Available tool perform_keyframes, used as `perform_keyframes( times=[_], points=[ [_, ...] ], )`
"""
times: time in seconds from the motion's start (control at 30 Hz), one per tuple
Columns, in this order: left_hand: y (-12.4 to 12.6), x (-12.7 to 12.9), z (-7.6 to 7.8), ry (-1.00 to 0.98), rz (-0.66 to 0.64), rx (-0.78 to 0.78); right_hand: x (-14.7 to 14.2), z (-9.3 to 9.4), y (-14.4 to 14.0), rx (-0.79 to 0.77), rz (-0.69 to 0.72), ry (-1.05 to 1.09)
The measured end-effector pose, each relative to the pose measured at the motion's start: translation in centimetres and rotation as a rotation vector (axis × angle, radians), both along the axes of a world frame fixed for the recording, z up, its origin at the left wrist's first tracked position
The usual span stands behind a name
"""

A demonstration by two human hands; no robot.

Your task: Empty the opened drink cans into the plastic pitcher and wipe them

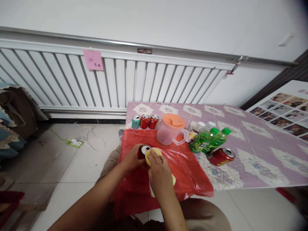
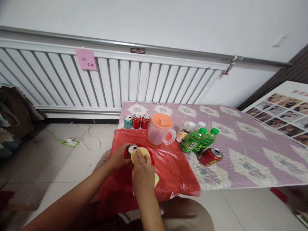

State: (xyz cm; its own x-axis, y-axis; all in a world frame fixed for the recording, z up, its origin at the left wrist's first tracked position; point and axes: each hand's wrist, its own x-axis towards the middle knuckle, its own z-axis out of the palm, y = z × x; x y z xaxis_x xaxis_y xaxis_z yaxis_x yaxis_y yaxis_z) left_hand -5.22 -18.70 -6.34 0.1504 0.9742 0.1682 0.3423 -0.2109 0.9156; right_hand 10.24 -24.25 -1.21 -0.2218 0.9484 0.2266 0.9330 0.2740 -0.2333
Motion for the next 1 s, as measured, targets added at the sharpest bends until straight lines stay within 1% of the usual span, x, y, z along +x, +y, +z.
perform_keyframes(
  times=[0.1,0.17,0.27,0.37,0.43,0.47,0.53,0.63,0.73,0.8,0.87,1.0],
  points=[
    [0.0,0.6,-0.9,0.048,0.092,0.041,-0.1,-0.2,-0.1,0.017,0.002,-0.011],
    [0.1,0.5,-1.0,0.083,0.088,0.062,-0.1,-0.3,-0.1,0.017,0.000,-0.004],
    [0.4,-0.3,-0.1,0.109,-0.025,0.095,0.1,-0.2,0.1,-0.016,-0.011,0.001],
    [0.6,-1.2,1.1,0.052,-0.171,0.109,0.2,-0.1,0.2,-0.042,-0.013,0.003],
    [0.7,-1.5,1.6,-0.010,-0.219,0.072,0.2,-0.1,0.3,-0.052,-0.014,0.001],
    [0.7,-1.5,1.7,-0.038,-0.217,0.046,0.2,0.0,0.3,-0.059,-0.017,0.000],
    [0.5,-1.3,1.4,-0.066,-0.166,0.001,0.2,0.1,0.3,-0.073,-0.026,-0.006],
    [0.2,-0.3,0.5,-0.032,-0.031,-0.027,0.1,0.2,0.2,-0.091,-0.031,-0.020],
    [0.0,0.6,-0.4,0.038,0.088,0.001,0.0,0.1,0.2,-0.095,-0.029,-0.019],
    [0.0,0.7,-0.6,0.083,0.111,0.039,0.1,0.0,0.2,-0.090,-0.032,-0.012],
    [0.2,0.5,-0.3,0.114,0.065,0.069,0.2,-0.1,0.3,-0.084,-0.035,-0.005],
    [0.7,-0.8,0.7,0.073,-0.142,0.101,0.4,-0.4,0.5,-0.083,-0.028,0.012]
  ],
)
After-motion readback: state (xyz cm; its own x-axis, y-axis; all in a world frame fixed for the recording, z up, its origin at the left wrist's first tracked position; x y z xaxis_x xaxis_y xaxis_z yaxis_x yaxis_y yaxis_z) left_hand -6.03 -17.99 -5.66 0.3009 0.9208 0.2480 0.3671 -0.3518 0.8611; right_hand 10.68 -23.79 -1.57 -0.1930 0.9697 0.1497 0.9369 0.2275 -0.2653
